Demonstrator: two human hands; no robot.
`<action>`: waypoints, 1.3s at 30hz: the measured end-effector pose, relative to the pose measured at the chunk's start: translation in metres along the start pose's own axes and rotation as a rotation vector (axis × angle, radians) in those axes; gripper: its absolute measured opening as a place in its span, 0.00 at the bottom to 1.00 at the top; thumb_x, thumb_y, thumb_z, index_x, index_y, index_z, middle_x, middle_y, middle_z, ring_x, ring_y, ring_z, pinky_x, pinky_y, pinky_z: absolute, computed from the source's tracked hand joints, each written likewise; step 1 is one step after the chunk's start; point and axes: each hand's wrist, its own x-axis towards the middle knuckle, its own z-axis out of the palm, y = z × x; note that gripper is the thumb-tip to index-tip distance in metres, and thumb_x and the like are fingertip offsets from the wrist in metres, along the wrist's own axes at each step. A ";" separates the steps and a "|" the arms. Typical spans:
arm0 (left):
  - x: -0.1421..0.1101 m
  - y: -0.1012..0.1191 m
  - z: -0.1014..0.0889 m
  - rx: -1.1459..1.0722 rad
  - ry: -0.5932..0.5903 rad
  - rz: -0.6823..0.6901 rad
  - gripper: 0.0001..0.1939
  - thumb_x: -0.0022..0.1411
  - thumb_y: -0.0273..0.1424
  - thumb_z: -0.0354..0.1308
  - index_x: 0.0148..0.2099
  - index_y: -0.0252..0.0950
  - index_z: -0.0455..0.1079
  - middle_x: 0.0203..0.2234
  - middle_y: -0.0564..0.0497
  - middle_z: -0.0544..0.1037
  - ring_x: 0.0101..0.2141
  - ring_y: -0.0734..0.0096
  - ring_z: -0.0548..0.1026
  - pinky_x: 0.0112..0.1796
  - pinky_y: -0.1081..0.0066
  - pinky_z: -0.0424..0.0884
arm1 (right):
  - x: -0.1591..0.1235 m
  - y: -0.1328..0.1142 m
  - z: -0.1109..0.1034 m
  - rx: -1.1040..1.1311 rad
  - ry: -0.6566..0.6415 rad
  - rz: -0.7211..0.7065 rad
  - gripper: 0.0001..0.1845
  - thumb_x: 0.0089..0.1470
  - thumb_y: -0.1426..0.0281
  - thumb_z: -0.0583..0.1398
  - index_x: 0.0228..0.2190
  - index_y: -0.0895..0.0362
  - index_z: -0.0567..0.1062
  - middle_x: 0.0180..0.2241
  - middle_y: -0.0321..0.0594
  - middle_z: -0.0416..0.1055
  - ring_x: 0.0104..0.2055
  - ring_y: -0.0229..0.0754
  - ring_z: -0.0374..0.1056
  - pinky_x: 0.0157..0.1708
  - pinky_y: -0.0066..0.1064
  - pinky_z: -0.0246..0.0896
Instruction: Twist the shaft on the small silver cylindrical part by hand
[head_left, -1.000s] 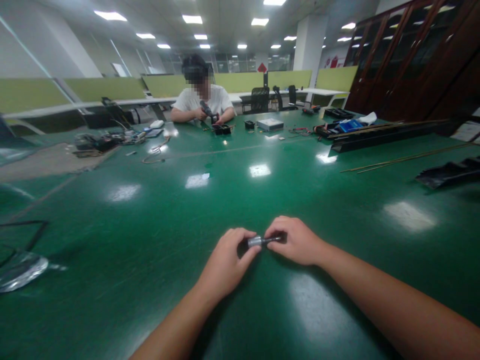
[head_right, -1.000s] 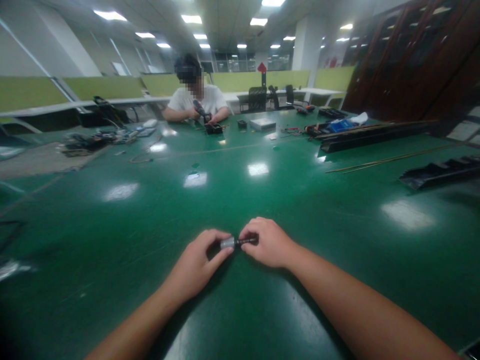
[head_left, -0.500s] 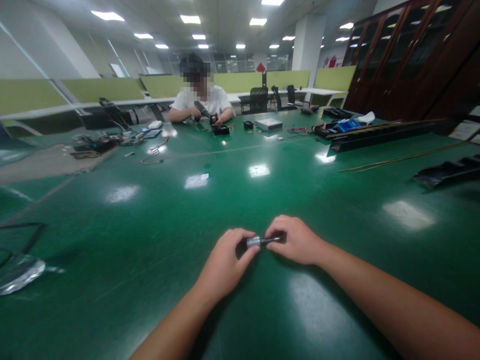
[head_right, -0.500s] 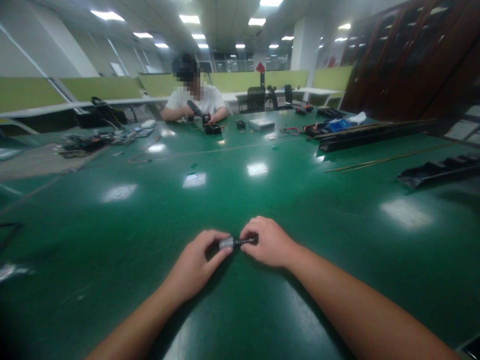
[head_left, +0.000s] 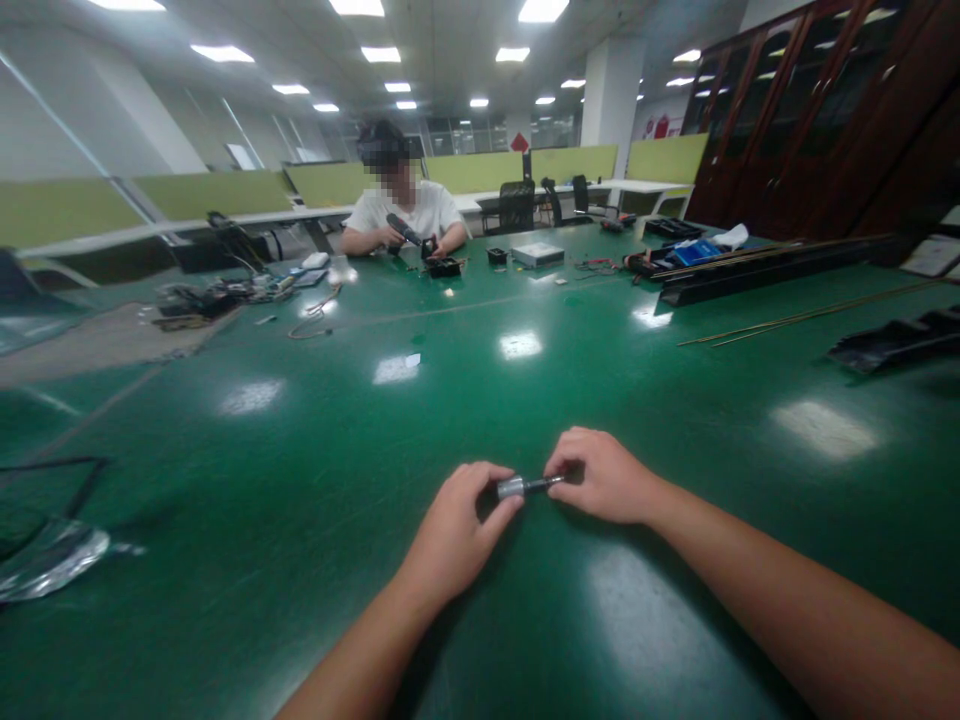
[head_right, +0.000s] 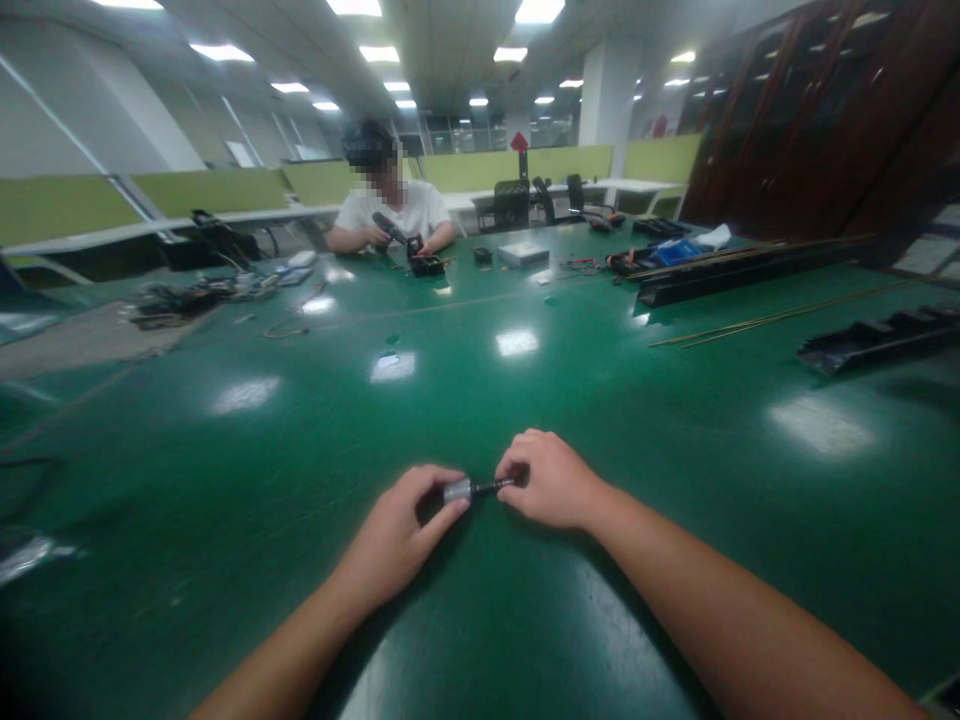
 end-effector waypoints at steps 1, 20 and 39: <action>0.000 0.000 0.000 -0.001 -0.002 0.000 0.10 0.64 0.33 0.59 0.47 0.39 0.71 0.40 0.49 0.77 0.41 0.62 0.74 0.44 0.62 0.70 | 0.000 0.000 0.000 0.001 -0.003 0.000 0.05 0.45 0.75 0.67 0.28 0.56 0.78 0.28 0.37 0.73 0.34 0.40 0.65 0.36 0.31 0.58; 0.000 0.002 -0.001 -0.007 -0.021 -0.028 0.10 0.64 0.35 0.59 0.47 0.40 0.72 0.40 0.49 0.77 0.42 0.61 0.73 0.45 0.62 0.69 | -0.003 0.017 -0.021 -0.050 -0.090 0.045 0.04 0.45 0.74 0.66 0.29 0.56 0.80 0.28 0.37 0.73 0.32 0.38 0.66 0.33 0.29 0.59; 0.001 0.002 0.000 -0.020 -0.022 0.010 0.09 0.62 0.32 0.60 0.45 0.39 0.71 0.39 0.49 0.76 0.41 0.62 0.73 0.44 0.62 0.69 | 0.001 0.006 -0.006 -0.002 -0.113 -0.027 0.06 0.53 0.67 0.66 0.34 0.54 0.81 0.32 0.37 0.76 0.36 0.39 0.69 0.39 0.31 0.57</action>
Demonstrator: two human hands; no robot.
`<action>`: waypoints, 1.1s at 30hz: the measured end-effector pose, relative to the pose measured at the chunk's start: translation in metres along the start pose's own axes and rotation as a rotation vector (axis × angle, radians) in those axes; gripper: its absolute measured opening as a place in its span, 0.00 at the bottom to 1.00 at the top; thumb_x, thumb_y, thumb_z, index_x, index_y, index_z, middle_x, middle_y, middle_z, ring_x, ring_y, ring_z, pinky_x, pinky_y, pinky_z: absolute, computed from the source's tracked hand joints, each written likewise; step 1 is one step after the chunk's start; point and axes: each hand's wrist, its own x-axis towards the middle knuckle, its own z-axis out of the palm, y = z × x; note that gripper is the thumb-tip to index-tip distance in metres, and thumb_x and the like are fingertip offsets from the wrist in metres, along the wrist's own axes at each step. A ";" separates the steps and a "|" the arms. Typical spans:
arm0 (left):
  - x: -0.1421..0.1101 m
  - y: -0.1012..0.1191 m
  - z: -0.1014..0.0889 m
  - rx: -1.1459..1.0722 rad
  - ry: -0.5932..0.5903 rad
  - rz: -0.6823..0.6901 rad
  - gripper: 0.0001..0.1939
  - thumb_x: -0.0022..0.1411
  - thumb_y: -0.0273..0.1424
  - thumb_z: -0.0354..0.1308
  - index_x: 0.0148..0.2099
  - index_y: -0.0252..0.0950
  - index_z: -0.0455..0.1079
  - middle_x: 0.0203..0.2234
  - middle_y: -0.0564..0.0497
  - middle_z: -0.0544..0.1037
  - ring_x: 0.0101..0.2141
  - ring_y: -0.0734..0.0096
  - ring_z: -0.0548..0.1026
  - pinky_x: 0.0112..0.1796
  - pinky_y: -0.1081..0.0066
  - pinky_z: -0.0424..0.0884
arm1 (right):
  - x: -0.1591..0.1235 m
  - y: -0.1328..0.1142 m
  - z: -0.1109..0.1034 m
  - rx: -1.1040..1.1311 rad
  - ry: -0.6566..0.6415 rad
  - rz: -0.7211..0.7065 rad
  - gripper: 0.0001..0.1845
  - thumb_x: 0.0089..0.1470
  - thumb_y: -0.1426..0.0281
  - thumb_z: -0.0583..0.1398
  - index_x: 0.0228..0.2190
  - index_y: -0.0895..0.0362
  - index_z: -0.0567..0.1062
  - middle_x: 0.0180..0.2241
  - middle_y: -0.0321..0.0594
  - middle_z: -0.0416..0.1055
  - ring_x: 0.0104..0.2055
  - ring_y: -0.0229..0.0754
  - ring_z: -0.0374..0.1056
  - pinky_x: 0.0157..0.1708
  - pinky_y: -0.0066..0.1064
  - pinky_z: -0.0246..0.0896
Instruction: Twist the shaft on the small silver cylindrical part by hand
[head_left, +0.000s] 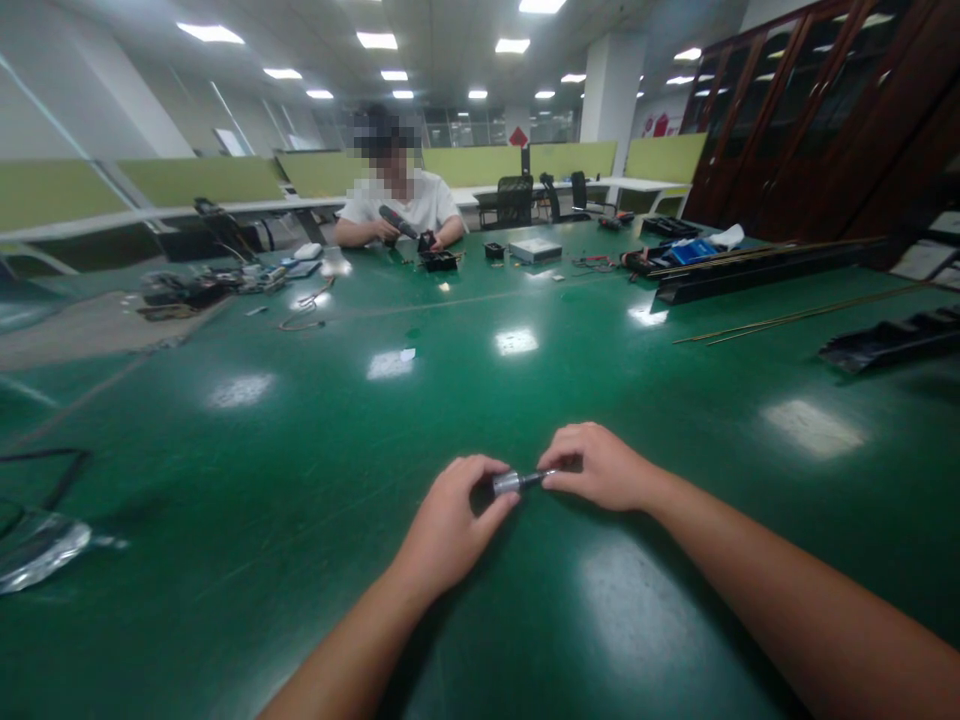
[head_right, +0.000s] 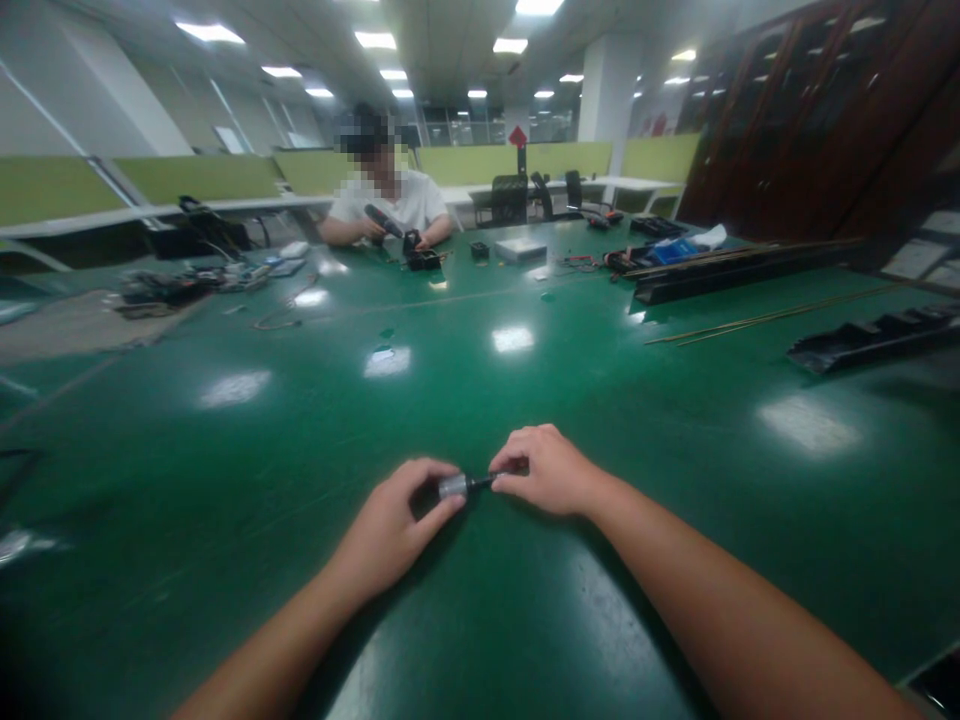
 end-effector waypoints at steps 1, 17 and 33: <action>0.000 0.000 0.000 -0.007 0.002 0.020 0.09 0.61 0.31 0.61 0.45 0.39 0.70 0.39 0.49 0.76 0.41 0.62 0.73 0.44 0.61 0.68 | 0.001 -0.003 0.005 -0.008 0.001 -0.023 0.06 0.53 0.66 0.66 0.35 0.53 0.81 0.32 0.37 0.77 0.37 0.39 0.69 0.40 0.32 0.56; 0.001 0.006 0.000 -0.005 -0.009 0.018 0.08 0.64 0.35 0.57 0.43 0.38 0.71 0.37 0.49 0.76 0.39 0.63 0.74 0.42 0.64 0.68 | 0.001 -0.012 0.019 0.006 0.039 -0.087 0.10 0.50 0.66 0.68 0.36 0.55 0.79 0.33 0.37 0.76 0.37 0.41 0.68 0.40 0.32 0.57; 0.002 -0.001 0.000 -0.031 0.012 0.006 0.08 0.55 0.30 0.65 0.38 0.37 0.70 0.35 0.50 0.76 0.37 0.63 0.74 0.39 0.66 0.69 | 0.000 -0.015 0.018 0.020 0.071 -0.067 0.07 0.50 0.71 0.67 0.34 0.55 0.79 0.33 0.38 0.75 0.37 0.40 0.68 0.39 0.32 0.58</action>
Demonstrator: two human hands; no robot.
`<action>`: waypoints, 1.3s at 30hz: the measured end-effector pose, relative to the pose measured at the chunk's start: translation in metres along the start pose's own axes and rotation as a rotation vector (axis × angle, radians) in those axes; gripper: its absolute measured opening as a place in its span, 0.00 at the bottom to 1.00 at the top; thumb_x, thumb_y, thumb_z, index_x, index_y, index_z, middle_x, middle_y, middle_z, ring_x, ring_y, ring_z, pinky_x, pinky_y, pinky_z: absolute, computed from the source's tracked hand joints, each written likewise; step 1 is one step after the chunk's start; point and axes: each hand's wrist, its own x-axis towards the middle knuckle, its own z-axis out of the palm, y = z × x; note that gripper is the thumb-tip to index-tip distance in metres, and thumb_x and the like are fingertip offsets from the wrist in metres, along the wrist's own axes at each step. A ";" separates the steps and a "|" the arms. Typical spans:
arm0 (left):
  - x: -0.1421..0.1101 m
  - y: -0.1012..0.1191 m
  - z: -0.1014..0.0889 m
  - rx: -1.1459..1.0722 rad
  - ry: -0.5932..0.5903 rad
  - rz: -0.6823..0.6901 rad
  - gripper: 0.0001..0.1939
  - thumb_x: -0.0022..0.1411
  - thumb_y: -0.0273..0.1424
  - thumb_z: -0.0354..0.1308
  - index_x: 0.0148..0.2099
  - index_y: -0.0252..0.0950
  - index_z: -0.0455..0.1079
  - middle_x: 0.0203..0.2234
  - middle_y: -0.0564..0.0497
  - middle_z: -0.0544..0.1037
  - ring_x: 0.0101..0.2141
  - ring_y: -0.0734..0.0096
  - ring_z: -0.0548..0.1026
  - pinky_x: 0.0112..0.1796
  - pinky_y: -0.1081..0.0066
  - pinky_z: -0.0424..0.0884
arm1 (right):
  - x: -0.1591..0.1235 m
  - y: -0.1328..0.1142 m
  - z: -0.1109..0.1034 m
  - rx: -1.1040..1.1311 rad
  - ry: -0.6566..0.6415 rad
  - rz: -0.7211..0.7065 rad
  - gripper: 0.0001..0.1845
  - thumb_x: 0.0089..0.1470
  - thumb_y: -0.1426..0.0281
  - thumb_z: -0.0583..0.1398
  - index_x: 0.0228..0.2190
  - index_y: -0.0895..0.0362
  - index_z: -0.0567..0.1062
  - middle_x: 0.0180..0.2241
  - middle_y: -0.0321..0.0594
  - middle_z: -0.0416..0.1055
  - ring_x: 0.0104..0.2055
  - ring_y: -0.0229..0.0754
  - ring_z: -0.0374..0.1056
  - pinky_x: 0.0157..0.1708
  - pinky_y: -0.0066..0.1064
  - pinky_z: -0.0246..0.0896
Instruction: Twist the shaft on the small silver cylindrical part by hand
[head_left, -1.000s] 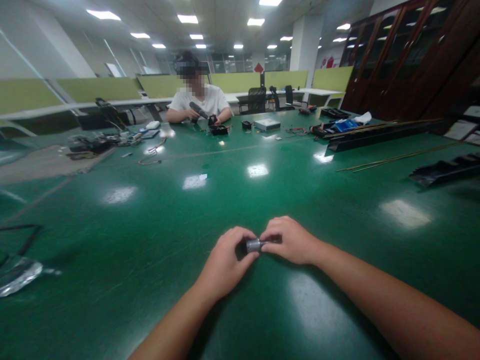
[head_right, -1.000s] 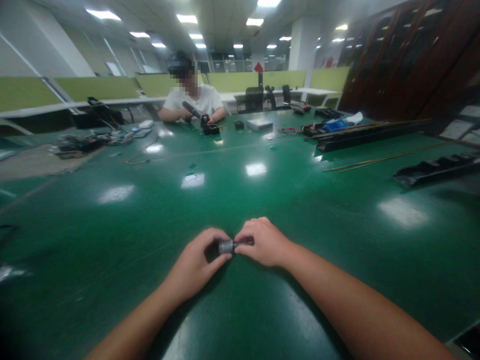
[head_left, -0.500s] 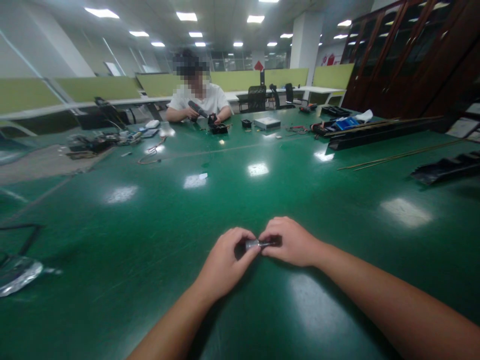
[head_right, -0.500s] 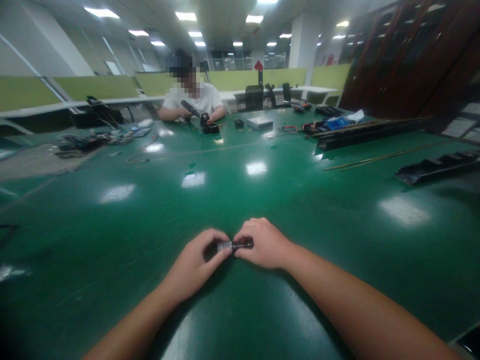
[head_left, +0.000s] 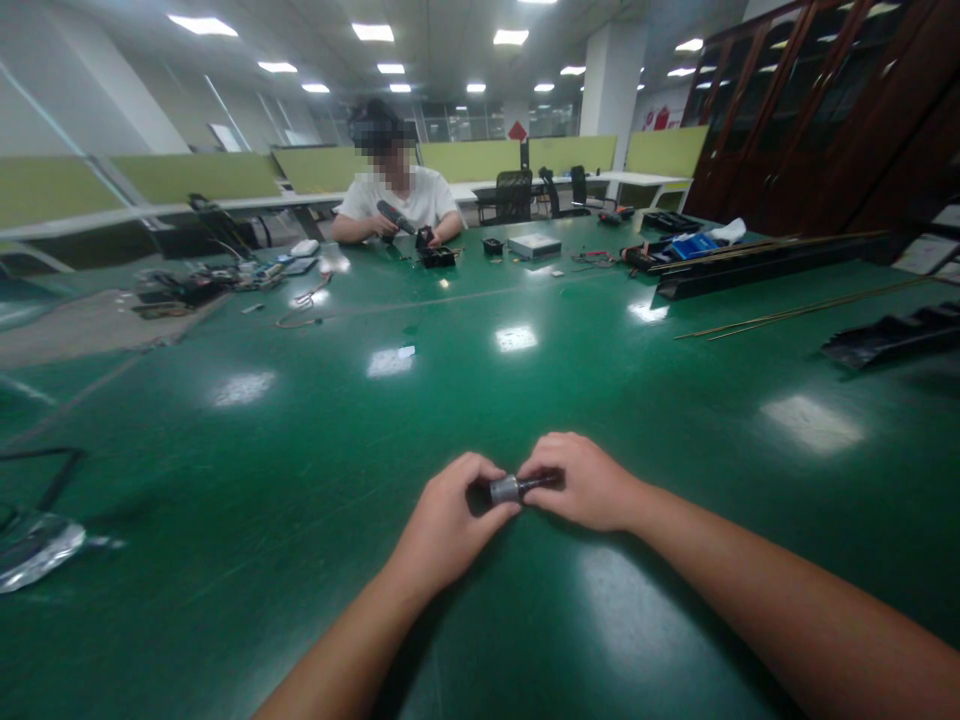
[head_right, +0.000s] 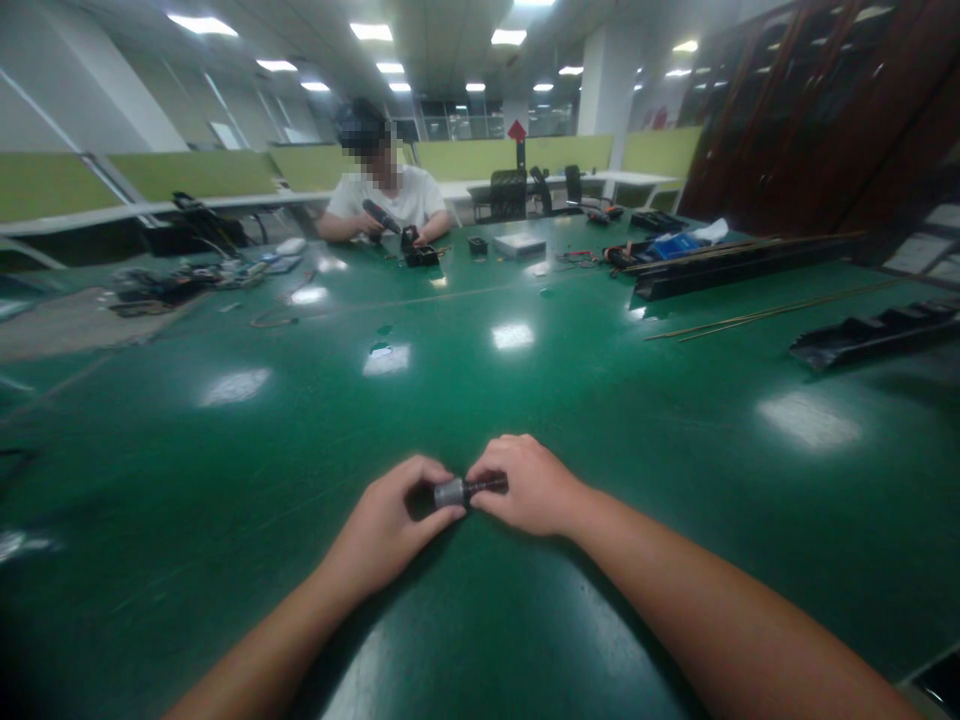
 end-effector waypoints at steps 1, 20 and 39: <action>0.000 0.000 0.000 0.002 -0.001 -0.001 0.08 0.55 0.30 0.65 0.38 0.37 0.70 0.35 0.50 0.76 0.37 0.63 0.74 0.39 0.66 0.69 | 0.000 0.000 0.000 -0.001 -0.001 0.000 0.06 0.50 0.71 0.67 0.34 0.55 0.79 0.32 0.38 0.75 0.37 0.40 0.68 0.39 0.32 0.57; 0.000 0.002 0.000 0.012 0.010 0.001 0.08 0.55 0.30 0.65 0.38 0.37 0.70 0.35 0.51 0.76 0.37 0.64 0.74 0.38 0.67 0.69 | 0.001 0.002 -0.001 0.025 -0.007 0.029 0.05 0.51 0.72 0.66 0.33 0.55 0.79 0.30 0.37 0.74 0.34 0.39 0.67 0.36 0.30 0.58; 0.000 0.001 0.001 0.009 -0.009 -0.014 0.08 0.56 0.30 0.65 0.38 0.37 0.70 0.35 0.52 0.75 0.37 0.64 0.73 0.39 0.67 0.67 | -0.001 0.000 -0.006 0.027 0.000 0.030 0.05 0.49 0.73 0.66 0.32 0.57 0.80 0.29 0.38 0.74 0.33 0.39 0.67 0.34 0.28 0.59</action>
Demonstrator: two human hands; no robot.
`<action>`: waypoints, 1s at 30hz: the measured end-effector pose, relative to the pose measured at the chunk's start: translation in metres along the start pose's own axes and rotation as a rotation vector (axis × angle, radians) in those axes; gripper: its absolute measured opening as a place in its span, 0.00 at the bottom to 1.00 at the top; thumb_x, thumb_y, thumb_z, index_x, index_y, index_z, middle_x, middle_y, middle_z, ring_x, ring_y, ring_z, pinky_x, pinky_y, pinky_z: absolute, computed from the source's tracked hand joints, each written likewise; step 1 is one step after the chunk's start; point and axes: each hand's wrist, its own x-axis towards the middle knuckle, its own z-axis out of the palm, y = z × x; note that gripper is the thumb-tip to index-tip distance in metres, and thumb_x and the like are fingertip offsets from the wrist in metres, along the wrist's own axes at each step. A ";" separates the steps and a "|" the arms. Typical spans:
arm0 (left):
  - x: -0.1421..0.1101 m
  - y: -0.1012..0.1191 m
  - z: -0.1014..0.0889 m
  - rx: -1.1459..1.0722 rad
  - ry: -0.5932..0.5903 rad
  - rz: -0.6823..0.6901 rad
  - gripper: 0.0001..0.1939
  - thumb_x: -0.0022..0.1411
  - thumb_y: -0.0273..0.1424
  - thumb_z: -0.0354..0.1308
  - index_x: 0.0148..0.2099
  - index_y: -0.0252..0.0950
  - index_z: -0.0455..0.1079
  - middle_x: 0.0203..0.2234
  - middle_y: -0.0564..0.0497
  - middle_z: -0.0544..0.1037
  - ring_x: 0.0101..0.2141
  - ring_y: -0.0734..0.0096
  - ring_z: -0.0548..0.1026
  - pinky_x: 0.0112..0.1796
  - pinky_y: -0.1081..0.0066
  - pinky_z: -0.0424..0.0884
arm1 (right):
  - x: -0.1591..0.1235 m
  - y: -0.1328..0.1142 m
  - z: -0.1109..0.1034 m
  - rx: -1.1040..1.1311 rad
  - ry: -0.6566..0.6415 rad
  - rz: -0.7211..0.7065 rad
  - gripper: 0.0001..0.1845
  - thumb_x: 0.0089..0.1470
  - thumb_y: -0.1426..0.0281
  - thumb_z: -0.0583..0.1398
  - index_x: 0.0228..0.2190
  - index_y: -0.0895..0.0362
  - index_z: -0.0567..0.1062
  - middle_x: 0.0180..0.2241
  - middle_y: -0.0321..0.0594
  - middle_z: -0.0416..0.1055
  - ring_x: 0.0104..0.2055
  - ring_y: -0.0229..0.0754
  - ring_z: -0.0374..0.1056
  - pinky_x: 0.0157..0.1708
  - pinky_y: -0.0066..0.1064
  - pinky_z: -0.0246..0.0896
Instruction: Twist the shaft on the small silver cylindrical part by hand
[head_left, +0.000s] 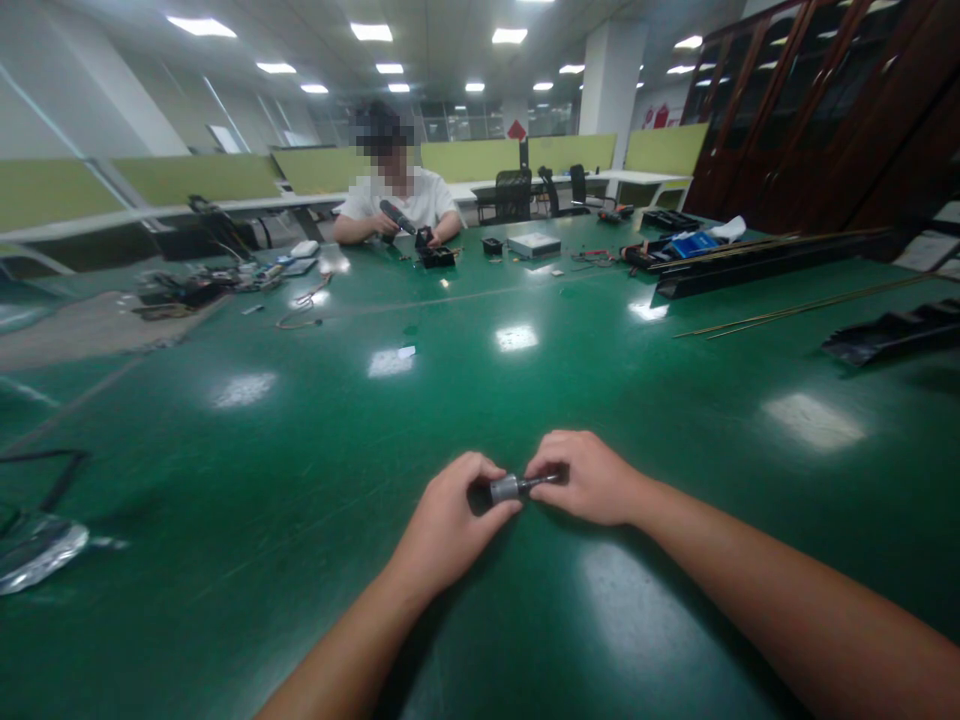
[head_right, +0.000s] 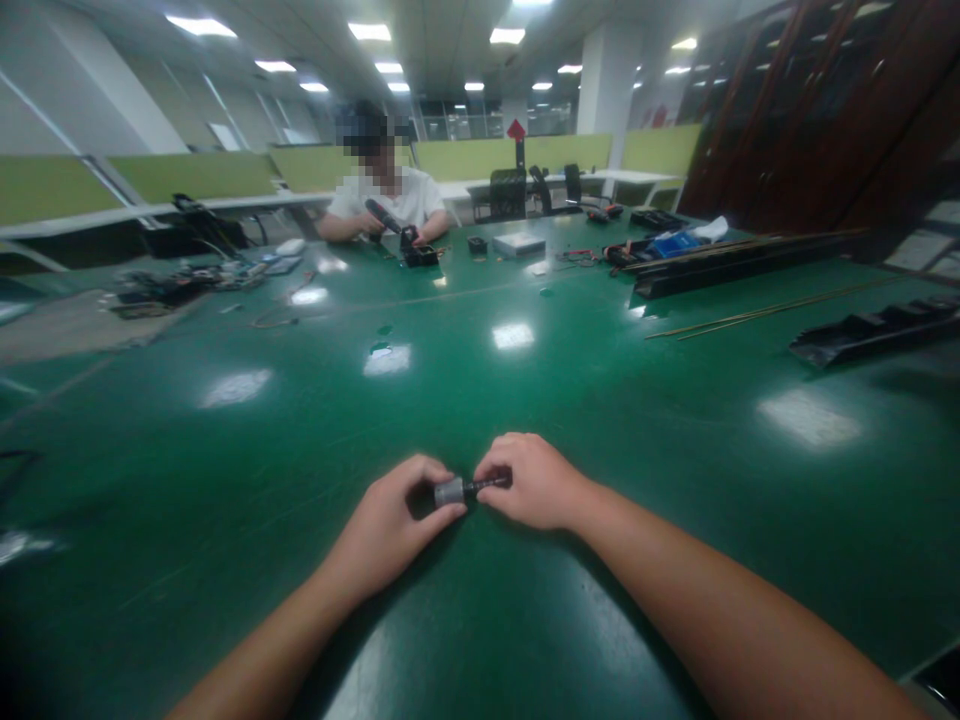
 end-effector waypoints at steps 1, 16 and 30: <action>0.000 0.000 0.000 -0.002 0.003 0.000 0.09 0.56 0.30 0.65 0.38 0.37 0.70 0.35 0.52 0.75 0.37 0.64 0.73 0.39 0.67 0.67 | 0.000 0.000 0.000 0.002 -0.002 0.001 0.05 0.49 0.73 0.66 0.32 0.57 0.80 0.29 0.38 0.74 0.33 0.39 0.67 0.34 0.28 0.59; -0.001 -0.002 -0.001 -0.015 0.003 -0.003 0.09 0.56 0.31 0.65 0.39 0.38 0.70 0.36 0.52 0.76 0.38 0.64 0.73 0.40 0.67 0.67 | 0.000 0.004 -0.001 0.001 -0.003 0.012 0.05 0.47 0.74 0.66 0.31 0.57 0.80 0.29 0.37 0.74 0.32 0.39 0.67 0.34 0.29 0.59; -0.001 -0.004 0.000 -0.003 0.003 0.007 0.09 0.57 0.31 0.65 0.39 0.38 0.70 0.36 0.52 0.76 0.38 0.64 0.73 0.40 0.67 0.67 | 0.000 0.003 -0.005 -0.001 -0.012 0.031 0.05 0.47 0.74 0.66 0.30 0.58 0.80 0.28 0.37 0.74 0.32 0.38 0.68 0.33 0.28 0.59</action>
